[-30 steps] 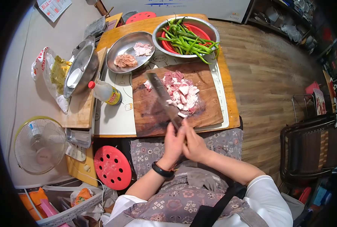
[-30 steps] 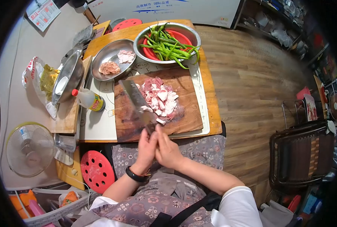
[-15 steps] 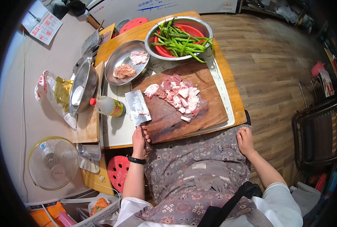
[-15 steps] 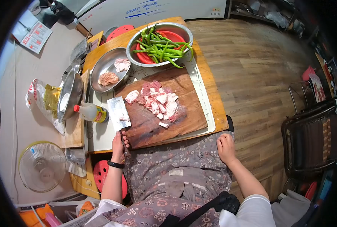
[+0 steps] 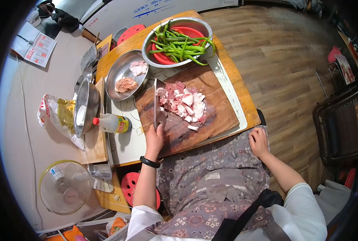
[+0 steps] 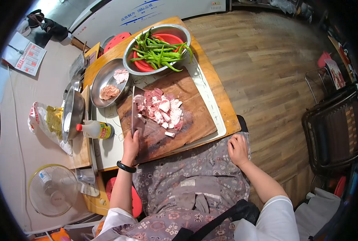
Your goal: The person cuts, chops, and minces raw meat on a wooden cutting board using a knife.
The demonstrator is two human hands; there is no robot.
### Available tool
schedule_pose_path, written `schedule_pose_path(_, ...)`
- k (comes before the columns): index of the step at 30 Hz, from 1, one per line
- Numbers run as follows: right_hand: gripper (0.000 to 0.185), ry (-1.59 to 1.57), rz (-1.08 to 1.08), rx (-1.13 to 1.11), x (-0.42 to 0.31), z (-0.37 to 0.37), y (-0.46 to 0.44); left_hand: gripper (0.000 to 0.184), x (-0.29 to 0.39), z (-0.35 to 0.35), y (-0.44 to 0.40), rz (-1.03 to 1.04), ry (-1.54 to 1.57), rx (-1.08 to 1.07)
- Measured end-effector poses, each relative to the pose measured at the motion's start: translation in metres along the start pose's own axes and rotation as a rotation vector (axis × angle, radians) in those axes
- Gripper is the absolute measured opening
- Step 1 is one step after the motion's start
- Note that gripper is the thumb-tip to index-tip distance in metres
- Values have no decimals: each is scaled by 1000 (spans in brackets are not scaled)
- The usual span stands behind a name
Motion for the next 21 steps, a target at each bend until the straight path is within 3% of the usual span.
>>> schedule_pose_path(1, 6, -1, -3, 5, 1, 1, 0, 28, 26, 3, 8, 60, -188, 14)
schedule_pose_path(4, 5, 1, -12, 12, 0, 0, 0, 26, 46, 25, 22, 210, -338, 42)
schedule_pose_path(8, 4, 31, -20, -12, -8, -5, -5, 43, 47, 60, 38, 201, -560, 30)
schedule_pose_path(10, 4, -104, -102, -4, -37, -11, -17, 55, 43, 73, 45, 205, -598, 17)
schedule_pose_path(12, 13, -374, -60, -154, -77, -8, -33, 58, 43, 80, 53, 239, -567, -1)
schedule_pose_path(14, 29, -803, 211, -515, -122, 9, -48, 63, 55, 82, 63, 229, -498, -24)
schedule_pose_path(16, 42, -1031, 328, -717, -151, 47, -55, 67, 67, 85, 73, 214, -397, -87)
schedule_pose_path(18, 42, -1117, 373, -804, -172, 70, -68, 66, 82, 85, 83, 88, -259, -171)
schedule_pose_path(20, 34, -1200, 543, -938, -180, 72, -81, 64, 73, 86, 93, 267, -188, -254)
schedule_pose_path(21, 30, -1163, 542, -919, -174, 82, -81, 53, 82, 79, 102, 325, -157, -282)
Point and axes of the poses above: each hand's wrist, its own y-axis away from the middle knuckle, its own z-axis out of the palm, x = y × z, the point moved 3 cm from there along -y, towards the middle knuckle, and after that the axes turned 14 degrees about y, right-handed, at the moved point
